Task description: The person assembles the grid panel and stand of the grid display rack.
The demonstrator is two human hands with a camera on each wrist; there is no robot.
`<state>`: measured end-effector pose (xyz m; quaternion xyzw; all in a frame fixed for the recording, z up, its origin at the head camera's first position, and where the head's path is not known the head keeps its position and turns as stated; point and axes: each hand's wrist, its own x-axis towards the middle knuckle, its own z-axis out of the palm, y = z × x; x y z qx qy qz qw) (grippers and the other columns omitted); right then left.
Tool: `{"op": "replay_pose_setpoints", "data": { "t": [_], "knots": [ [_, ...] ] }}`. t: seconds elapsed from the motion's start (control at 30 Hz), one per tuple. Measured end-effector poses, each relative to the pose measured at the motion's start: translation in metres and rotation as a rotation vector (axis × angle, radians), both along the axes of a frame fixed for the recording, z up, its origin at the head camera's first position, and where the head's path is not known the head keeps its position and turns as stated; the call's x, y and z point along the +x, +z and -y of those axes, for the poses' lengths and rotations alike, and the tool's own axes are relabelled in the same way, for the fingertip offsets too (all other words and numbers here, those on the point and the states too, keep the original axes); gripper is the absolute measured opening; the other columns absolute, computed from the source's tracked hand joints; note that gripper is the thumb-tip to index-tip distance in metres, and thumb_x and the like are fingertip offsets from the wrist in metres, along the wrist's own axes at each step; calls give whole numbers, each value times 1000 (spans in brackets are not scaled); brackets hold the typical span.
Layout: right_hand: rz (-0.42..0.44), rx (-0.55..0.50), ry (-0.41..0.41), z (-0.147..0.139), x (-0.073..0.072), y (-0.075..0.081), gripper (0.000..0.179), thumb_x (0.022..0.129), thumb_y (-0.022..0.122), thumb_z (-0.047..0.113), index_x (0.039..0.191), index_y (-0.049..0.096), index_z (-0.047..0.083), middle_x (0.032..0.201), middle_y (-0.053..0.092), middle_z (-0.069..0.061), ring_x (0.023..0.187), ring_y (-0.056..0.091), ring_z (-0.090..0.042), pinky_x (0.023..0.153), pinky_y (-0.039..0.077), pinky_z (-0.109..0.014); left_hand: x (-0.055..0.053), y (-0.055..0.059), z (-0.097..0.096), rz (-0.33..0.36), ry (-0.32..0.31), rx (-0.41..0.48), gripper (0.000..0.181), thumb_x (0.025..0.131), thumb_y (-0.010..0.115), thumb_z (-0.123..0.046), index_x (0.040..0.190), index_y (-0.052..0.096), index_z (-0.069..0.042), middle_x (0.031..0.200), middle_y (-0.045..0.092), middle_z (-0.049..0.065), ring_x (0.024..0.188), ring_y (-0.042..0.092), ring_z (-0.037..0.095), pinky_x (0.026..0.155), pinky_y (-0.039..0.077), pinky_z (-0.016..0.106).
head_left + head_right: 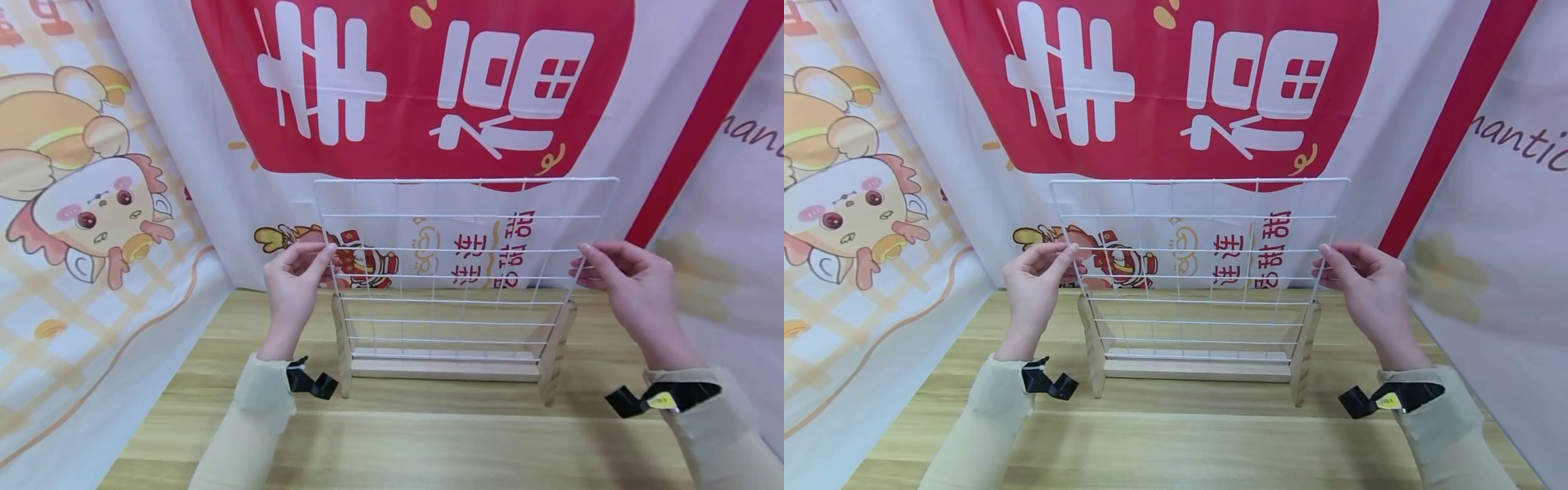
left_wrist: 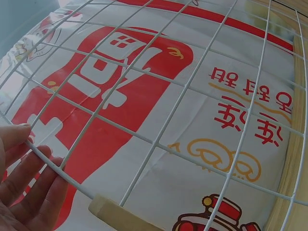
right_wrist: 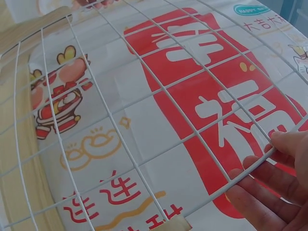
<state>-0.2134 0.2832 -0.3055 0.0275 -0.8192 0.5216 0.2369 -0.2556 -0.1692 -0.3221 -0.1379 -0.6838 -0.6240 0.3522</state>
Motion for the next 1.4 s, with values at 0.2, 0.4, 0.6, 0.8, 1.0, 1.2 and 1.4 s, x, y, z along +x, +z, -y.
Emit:
{"op": "replay_pose_setpoints", "data": {
  "t": [0.2, 0.4, 0.6, 0.8, 1.0, 1.2, 1.4],
  "knots": [
    [2, -2, 15, -1, 0, -7, 42, 100, 64, 40, 130, 67, 10, 105, 74, 3, 88, 73, -7, 78, 57, -18, -1, -8, 1, 3, -39, 3, 20, 93, 78, -19, 101, 75, -1, 87, 75, 12, 72, 73, 23, 65, 63, 33],
    [-14, -3, 23, -3, -3, -11, 41, 100, 65, 38, 130, 68, 10, 105, 74, 3, 89, 73, -7, 78, 56, -18, 9, -4, -4, 22, -2, -13, 16, 94, 75, -7, 102, 73, 6, 88, 74, 20, 74, 72, 23, 65, 61, 24],
    [-48, -68, 33, -2, -4, -8, 40, 99, 68, 32, 130, 69, 7, 107, 75, 2, 93, 72, -7, 82, 54, -16, 24, 13, -10, 53, 18, -8, 20, 92, 77, -6, 107, 72, 7, 97, 75, 15, 80, 71, 11, 68, 60, 22],
    [-75, -145, 34, 1, -6, -1, 38, 96, 73, 29, 123, 71, 2, 101, 76, -3, 86, 73, -11, 79, 56, -19, 24, 24, -12, 44, 54, -16, 23, 92, 79, -12, 106, 73, 5, 96, 75, 11, 79, 70, 12, 65, 61, 23],
    [-6, -71, -35, 4, -7, -2, 44, 95, 72, 40, 124, 72, 7, 101, 75, 4, 86, 72, -8, 81, 54, -15, 22, 23, -13, 85, 76, -42, 19, 91, 80, -13, 94, 72, 5, 84, 72, 8, 69, 66, 16, 57, 57, 19],
    [-3, -74, -80, 6, -9, -5, 45, 92, 74, 42, 122, 73, 9, 102, 75, 4, 85, 72, -8, 81, 53, -13, 10, 13, -10, 84, 84, -43, 18, 91, 79, -12, 92, 71, 5, 83, 72, 10, 67, 66, 23, 54, 55, 19],
    [5, -102, -96, 8, -9, -6, 46, 91, 74, 43, 123, 73, 10, 102, 75, 5, 86, 72, -8, 81, 53, -13, -5, 0, -3, 74, 49, -28, 24, 91, 81, -21, 93, 72, 1, 85, 73, 6, 71, 68, 24, 57, 59, 23]
  ]
}}
